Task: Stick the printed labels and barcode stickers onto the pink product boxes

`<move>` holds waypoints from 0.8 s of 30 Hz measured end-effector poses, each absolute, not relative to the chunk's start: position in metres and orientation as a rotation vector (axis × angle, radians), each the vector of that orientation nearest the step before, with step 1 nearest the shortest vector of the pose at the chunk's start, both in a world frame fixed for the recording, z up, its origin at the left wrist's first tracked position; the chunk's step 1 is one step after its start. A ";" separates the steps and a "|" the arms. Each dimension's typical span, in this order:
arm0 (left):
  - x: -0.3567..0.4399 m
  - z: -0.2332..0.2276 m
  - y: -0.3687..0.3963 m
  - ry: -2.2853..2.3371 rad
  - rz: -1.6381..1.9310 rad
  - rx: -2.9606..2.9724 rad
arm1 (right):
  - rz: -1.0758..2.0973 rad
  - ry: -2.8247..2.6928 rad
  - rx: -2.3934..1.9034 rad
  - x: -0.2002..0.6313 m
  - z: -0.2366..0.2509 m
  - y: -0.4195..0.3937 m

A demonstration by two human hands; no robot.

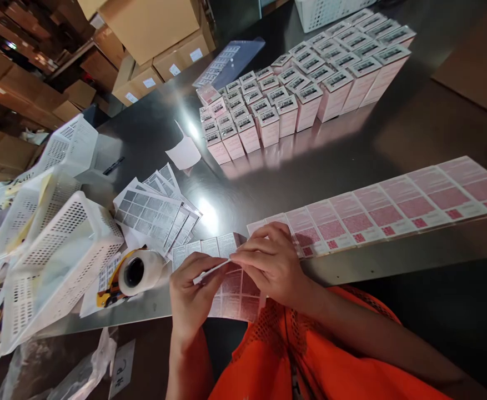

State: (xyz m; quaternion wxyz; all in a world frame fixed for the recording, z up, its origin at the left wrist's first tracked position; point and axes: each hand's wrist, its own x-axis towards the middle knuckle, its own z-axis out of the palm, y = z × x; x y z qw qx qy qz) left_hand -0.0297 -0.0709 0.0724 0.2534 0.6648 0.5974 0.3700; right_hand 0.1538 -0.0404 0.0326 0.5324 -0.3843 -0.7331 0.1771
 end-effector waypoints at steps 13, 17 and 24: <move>-0.032 0.073 -0.072 1.635 1.027 1.733 | 0.246 -1.683 -0.845 0.150 0.027 -0.044; -0.035 0.070 -0.074 1.625 1.039 1.624 | 0.212 -1.720 -0.854 0.149 0.026 -0.046; -0.040 0.059 -0.070 1.782 1.289 1.327 | 0.001 -1.934 -0.814 0.153 0.024 -0.043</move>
